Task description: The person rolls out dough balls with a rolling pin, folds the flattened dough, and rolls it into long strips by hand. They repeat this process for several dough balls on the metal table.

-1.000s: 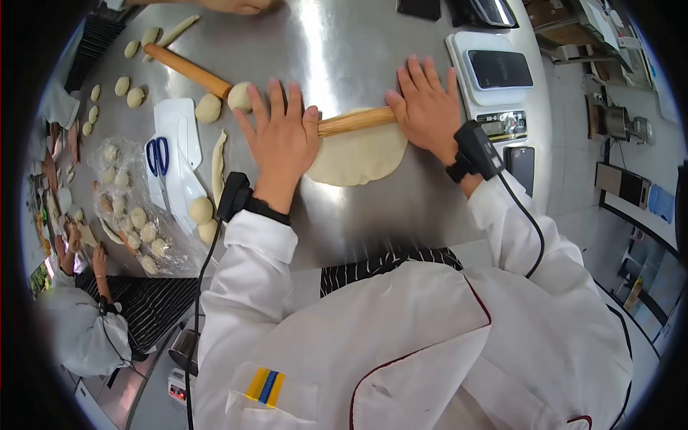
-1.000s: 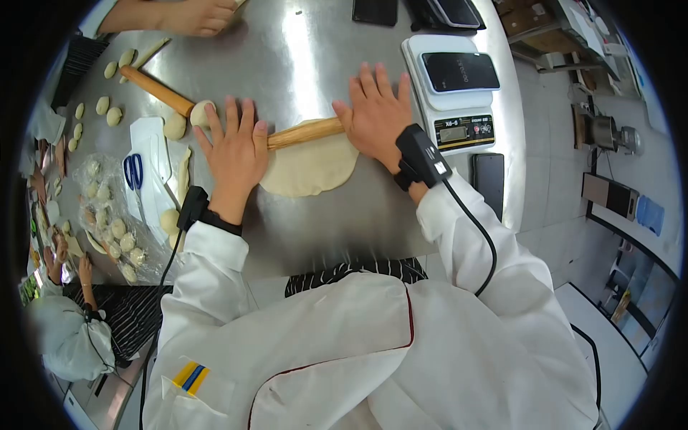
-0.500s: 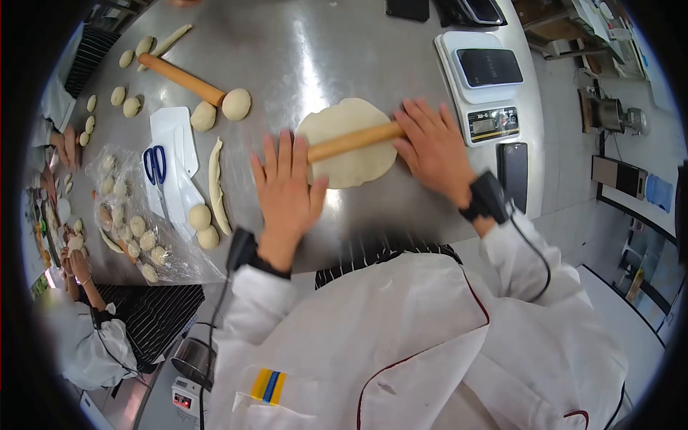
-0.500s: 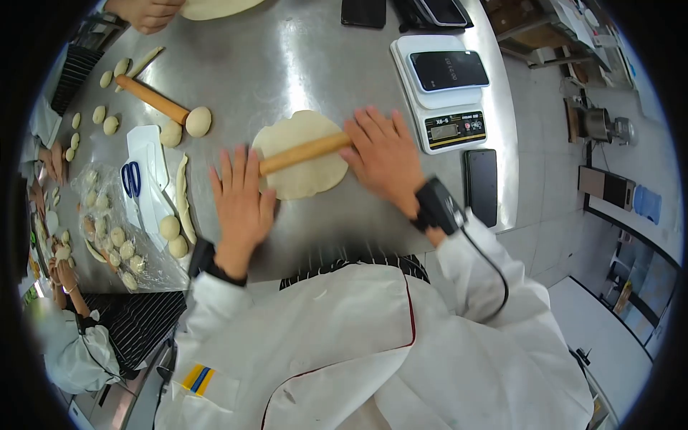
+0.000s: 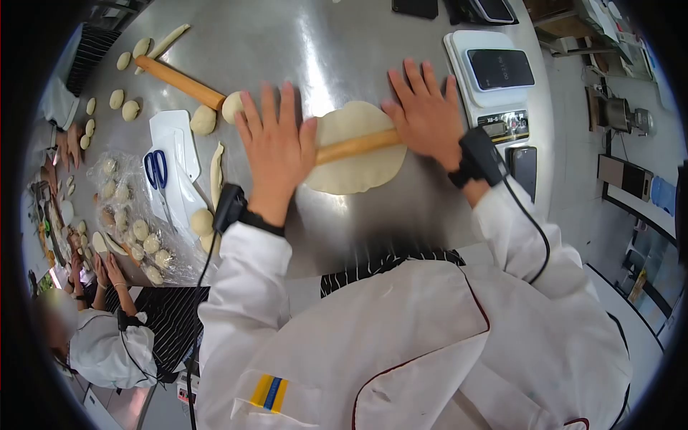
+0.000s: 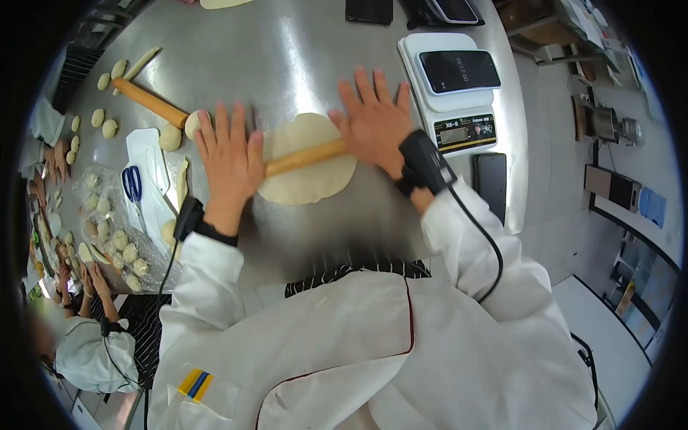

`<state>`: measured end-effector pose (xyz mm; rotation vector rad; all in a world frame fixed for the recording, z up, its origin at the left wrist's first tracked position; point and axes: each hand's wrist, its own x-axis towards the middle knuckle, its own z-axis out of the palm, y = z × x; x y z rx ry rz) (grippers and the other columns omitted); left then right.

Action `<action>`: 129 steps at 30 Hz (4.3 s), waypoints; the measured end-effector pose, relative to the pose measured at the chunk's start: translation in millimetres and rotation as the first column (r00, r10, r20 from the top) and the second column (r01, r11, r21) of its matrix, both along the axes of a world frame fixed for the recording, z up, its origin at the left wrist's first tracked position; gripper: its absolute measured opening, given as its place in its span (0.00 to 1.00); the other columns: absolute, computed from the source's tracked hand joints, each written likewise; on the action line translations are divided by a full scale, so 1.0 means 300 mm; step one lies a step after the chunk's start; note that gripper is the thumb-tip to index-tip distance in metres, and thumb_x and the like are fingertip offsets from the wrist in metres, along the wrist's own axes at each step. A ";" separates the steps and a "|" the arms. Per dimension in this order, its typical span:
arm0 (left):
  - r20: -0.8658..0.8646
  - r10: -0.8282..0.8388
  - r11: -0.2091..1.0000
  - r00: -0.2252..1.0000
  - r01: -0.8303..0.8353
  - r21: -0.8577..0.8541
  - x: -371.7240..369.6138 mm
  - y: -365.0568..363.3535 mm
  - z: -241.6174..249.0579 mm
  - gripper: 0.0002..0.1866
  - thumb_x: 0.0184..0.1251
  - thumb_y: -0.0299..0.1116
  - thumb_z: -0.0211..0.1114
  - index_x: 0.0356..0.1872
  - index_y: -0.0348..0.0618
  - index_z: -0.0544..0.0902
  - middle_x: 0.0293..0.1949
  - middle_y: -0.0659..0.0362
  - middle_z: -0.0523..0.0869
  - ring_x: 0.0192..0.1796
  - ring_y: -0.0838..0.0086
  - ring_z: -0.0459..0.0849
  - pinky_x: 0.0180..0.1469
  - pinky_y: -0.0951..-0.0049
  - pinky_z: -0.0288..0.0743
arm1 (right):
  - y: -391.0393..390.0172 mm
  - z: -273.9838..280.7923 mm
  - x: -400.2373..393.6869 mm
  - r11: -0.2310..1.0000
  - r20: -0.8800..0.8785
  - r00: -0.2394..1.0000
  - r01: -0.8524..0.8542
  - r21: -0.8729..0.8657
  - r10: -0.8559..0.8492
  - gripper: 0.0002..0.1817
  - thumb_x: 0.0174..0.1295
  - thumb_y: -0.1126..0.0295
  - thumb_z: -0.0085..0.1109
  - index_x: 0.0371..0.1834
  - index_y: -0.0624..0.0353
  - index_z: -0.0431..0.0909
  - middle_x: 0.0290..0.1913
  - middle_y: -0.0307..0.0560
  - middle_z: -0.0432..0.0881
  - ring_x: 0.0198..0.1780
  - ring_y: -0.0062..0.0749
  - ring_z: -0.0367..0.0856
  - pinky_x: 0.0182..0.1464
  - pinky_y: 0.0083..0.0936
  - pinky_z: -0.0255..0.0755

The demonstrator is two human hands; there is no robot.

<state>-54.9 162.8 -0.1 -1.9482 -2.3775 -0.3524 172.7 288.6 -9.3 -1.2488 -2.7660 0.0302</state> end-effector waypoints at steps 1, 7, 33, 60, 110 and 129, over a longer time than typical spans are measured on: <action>-0.003 -0.001 1.000 1.000 0.001 0.000 -0.025 0.041 -0.008 0.33 0.76 0.52 0.46 0.74 0.44 0.67 0.75 0.40 0.62 0.78 0.35 0.50 0.76 0.36 0.39 | 0.045 -0.021 -0.031 0.998 0.002 0.999 0.045 -0.034 -0.045 0.32 0.74 0.46 0.41 0.72 0.56 0.67 0.77 0.57 0.61 0.78 0.57 0.56 0.74 0.65 0.46; -0.051 0.004 0.999 0.999 -0.001 0.040 0.017 -0.062 0.037 0.31 0.73 0.48 0.48 0.73 0.43 0.69 0.74 0.41 0.65 0.78 0.36 0.52 0.75 0.33 0.37 | -0.047 0.014 0.043 0.995 -0.123 0.992 -0.008 -0.098 -0.004 0.33 0.72 0.46 0.44 0.74 0.55 0.66 0.77 0.57 0.62 0.78 0.55 0.56 0.75 0.64 0.43; 0.033 0.024 0.998 0.999 -0.022 -0.052 0.054 -0.096 -0.031 0.37 0.75 0.51 0.46 0.73 0.28 0.62 0.74 0.38 0.63 0.78 0.40 0.54 0.76 0.36 0.38 | -0.083 0.029 0.068 1.000 -0.041 0.999 0.010 -0.001 -0.010 0.35 0.68 0.49 0.52 0.70 0.64 0.68 0.74 0.58 0.65 0.78 0.54 0.58 0.76 0.65 0.41; -0.227 -0.156 0.962 0.961 0.200 0.186 -0.111 0.175 -0.007 0.27 0.74 0.47 0.52 0.65 0.39 0.75 0.67 0.42 0.74 0.70 0.40 0.67 0.72 0.40 0.55 | 0.128 0.035 -0.057 0.998 -0.147 0.987 -0.065 -0.020 0.061 0.27 0.73 0.46 0.46 0.63 0.53 0.77 0.71 0.54 0.70 0.73 0.52 0.64 0.73 0.54 0.53; 0.218 -0.515 0.857 0.829 0.492 0.154 0.023 0.007 -0.035 0.45 0.59 0.60 0.66 0.72 0.41 0.69 0.73 0.43 0.66 0.78 0.47 0.59 0.77 0.47 0.51 | -0.025 -0.041 -0.025 0.846 -0.425 0.785 -0.527 -0.076 0.451 0.34 0.65 0.54 0.60 0.70 0.61 0.69 0.76 0.54 0.64 0.78 0.49 0.59 0.78 0.46 0.51; 0.173 -0.503 0.863 0.847 0.504 0.041 0.104 -0.158 0.004 0.43 0.59 0.62 0.64 0.71 0.47 0.71 0.71 0.44 0.69 0.74 0.45 0.64 0.74 0.44 0.55 | -0.185 -0.021 0.073 0.865 -0.121 0.860 -0.502 -0.029 0.495 0.28 0.67 0.47 0.55 0.67 0.46 0.75 0.76 0.42 0.67 0.79 0.40 0.57 0.79 0.49 0.45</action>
